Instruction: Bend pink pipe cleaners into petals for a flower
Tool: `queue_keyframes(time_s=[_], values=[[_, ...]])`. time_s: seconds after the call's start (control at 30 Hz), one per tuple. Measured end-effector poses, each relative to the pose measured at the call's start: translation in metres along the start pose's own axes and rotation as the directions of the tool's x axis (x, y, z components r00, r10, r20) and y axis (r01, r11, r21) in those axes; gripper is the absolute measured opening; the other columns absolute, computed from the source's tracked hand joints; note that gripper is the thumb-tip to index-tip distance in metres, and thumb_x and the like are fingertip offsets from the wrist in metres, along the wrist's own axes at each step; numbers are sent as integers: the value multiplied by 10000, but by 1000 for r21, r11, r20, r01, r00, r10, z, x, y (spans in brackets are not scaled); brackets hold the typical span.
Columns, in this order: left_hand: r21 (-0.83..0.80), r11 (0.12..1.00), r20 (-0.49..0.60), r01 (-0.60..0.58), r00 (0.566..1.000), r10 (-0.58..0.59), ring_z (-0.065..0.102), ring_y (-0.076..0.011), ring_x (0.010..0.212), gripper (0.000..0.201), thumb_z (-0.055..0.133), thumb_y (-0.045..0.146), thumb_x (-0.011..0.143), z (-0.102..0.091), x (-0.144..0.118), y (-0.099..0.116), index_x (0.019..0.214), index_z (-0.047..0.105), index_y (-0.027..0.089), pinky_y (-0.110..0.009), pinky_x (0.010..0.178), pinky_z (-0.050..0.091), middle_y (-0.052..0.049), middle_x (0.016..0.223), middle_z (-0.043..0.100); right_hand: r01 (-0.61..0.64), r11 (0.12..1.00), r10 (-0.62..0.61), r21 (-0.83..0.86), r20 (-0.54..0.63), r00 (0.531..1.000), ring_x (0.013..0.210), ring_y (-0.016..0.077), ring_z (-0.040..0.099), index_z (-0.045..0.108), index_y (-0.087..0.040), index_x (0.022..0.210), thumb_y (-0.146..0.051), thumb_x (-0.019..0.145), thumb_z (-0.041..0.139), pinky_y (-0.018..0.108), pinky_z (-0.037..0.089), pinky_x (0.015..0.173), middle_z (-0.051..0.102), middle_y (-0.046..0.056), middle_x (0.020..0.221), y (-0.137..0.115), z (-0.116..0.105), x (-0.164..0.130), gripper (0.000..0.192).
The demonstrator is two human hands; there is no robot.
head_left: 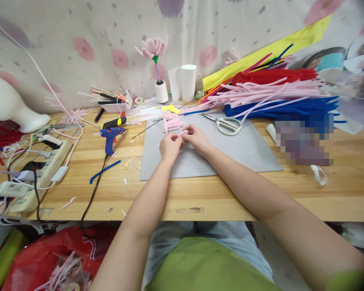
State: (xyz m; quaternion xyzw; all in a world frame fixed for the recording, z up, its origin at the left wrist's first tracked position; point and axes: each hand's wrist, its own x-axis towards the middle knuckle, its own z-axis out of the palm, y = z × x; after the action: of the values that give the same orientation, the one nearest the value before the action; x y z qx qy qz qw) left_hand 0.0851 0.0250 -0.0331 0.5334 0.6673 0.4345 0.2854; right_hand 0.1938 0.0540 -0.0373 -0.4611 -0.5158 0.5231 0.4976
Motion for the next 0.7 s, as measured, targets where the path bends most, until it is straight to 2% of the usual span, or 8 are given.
queue_keyframes(time_s=[0.1,0.23,0.47,0.57,0.7], values=[[5,1000,18,-5,1000,5,609,-141,694,185,624,359,687,3,3,-1,746,662,188,-242,681,446,-21,686,669,-5,998,3,61,39,999,537,75,467,454,-189,757,-168,615,560,208,402,530,493,-65,609,-2,0,-1,179],[-27,1000,-31,-16,999,15,608,-135,706,195,597,364,721,8,5,1,800,660,197,-244,698,445,-22,730,672,18,999,-18,42,8,1000,567,79,466,440,-192,749,-180,640,509,211,407,533,488,-61,646,-1,3,4,129],[42,999,-156,-26,987,32,608,-147,718,180,552,340,758,7,-1,10,773,662,198,-256,703,439,-24,768,683,101,986,-113,-135,-87,990,604,96,482,479,-195,784,-171,597,540,246,436,597,517,-53,673,6,6,14,198],[68,997,-198,-20,980,33,614,-159,781,164,548,321,759,5,-3,13,773,659,201,-261,731,436,-28,814,688,45,998,-47,-35,-51,998,590,92,493,464,-196,794,-161,581,553,245,447,595,520,-60,656,3,7,11,233],[68,998,-179,-9,984,21,617,-169,801,165,545,316,760,6,-2,12,804,651,198,-274,743,440,-38,839,687,-1,989,-4,147,29,1000,613,82,522,450,-195,794,-163,584,563,228,452,603,535,-62,670,-6,7,3,241]])
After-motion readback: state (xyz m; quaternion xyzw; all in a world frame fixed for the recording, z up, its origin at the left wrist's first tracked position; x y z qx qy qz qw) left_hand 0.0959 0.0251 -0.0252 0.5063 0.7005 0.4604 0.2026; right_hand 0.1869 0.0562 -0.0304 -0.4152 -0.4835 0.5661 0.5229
